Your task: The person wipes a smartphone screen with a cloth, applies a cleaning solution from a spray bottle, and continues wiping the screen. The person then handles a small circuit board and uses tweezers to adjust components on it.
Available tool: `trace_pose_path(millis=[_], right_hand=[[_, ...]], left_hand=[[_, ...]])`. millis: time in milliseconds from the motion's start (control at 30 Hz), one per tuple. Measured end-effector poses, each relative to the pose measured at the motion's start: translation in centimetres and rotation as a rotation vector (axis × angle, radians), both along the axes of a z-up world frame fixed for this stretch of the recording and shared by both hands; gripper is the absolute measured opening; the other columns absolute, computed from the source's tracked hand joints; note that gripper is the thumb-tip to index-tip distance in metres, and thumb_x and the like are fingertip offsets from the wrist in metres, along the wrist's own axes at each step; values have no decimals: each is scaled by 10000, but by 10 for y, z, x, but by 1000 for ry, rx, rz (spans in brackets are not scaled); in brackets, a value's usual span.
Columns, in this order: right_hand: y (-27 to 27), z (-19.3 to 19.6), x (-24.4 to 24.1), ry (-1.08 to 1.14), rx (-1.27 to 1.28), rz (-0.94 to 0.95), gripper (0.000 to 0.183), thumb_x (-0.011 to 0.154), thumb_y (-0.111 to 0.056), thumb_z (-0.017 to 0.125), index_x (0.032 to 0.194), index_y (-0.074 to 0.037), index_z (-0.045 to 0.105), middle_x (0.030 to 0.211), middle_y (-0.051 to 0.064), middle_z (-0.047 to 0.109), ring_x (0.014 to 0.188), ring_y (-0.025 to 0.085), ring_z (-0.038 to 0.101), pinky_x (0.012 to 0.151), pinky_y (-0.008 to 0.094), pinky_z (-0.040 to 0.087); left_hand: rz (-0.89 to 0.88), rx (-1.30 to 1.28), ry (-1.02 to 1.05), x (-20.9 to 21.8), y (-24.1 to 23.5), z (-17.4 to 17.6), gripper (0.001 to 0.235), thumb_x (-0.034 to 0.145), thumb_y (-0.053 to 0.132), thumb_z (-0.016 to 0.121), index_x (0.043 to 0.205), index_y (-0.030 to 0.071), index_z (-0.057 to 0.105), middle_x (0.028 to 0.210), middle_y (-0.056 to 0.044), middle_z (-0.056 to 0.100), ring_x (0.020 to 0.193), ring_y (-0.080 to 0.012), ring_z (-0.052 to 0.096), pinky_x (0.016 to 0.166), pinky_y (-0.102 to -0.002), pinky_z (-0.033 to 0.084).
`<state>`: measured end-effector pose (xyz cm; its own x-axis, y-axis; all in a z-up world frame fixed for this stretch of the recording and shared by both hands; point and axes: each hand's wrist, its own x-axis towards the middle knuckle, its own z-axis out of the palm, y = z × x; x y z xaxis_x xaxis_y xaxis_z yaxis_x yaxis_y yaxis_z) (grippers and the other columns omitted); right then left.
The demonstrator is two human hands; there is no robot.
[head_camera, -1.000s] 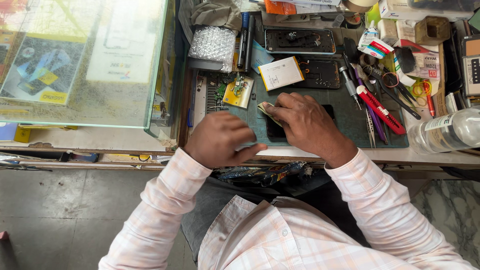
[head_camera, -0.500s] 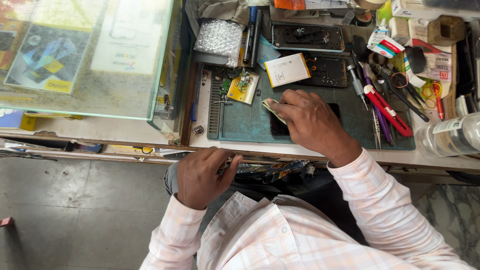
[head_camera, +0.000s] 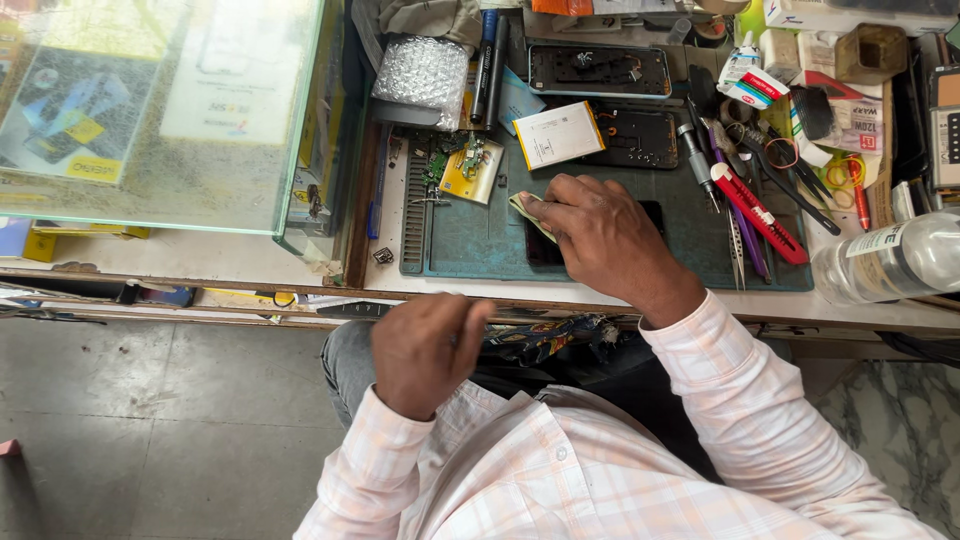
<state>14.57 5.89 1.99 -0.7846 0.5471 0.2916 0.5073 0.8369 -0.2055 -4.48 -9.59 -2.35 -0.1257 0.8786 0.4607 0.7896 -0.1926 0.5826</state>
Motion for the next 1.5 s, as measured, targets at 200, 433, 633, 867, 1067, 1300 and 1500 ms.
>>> trace_pose_path(millis=[200, 433, 633, 867, 1067, 1300, 1500], right_hand=[[2, -2, 3, 5, -14, 6, 416, 850, 22, 627, 1244, -60, 730, 911, 92, 600, 875, 280, 622, 784, 439, 485], [1, 0, 1, 47, -20, 22, 391, 865, 13, 633, 1237, -60, 729, 896, 99, 590, 878, 289, 626, 770, 443, 486], [4, -3, 3, 43, -27, 27, 419, 856, 25, 625, 1254, -61, 726, 896, 104, 588, 869, 290, 629, 764, 440, 490], [4, -4, 3, 46, -55, 2, 392, 877, 3, 655, 1257, -68, 720, 898, 100, 595, 844, 280, 628, 773, 438, 499], [4, -6, 4, 46, -54, 12, 378, 904, -2, 656, 1270, -70, 719, 883, 96, 582, 810, 267, 615, 747, 427, 490], [5, -8, 6, 34, -28, 17, 384, 904, -20, 669, 1280, -79, 720, 898, 90, 583, 844, 261, 616, 758, 421, 485], [6, -9, 4, -28, 31, -18, 366, 888, -62, 687, 1247, -112, 739, 924, 66, 610, 894, 245, 605, 798, 419, 461]], left_hand=[[287, -148, 171, -31, -4, 15, 338, 942, 196, 679, 1239, 38, 706, 705, -128, 714, 511, -265, 671, 475, -396, 508], [387, -216, 343, -39, 4, 21, 173, 976, 198, 673, 1115, 117, 736, 690, -156, 699, 600, -353, 692, 532, -457, 535], [351, -148, 277, -40, 2, 33, 227, 943, 235, 730, 1120, 103, 777, 704, -98, 752, 496, -234, 683, 481, -363, 519], [328, 93, 368, -50, -10, 87, 179, 1021, 167, 762, 1177, 89, 799, 742, -21, 746, 544, -111, 666, 500, -262, 482], [432, 13, 583, -59, -1, 125, 197, 965, 179, 779, 1142, 110, 830, 632, -49, 708, 450, -180, 619, 459, -321, 463], [413, -12, 722, -62, -6, 131, 199, 974, 224, 785, 1155, 156, 835, 658, -64, 693, 507, -226, 633, 497, -328, 471], [331, 71, 600, -63, -17, 100, 342, 937, 269, 797, 1238, 107, 808, 504, -14, 546, 385, -182, 487, 426, -346, 385]])
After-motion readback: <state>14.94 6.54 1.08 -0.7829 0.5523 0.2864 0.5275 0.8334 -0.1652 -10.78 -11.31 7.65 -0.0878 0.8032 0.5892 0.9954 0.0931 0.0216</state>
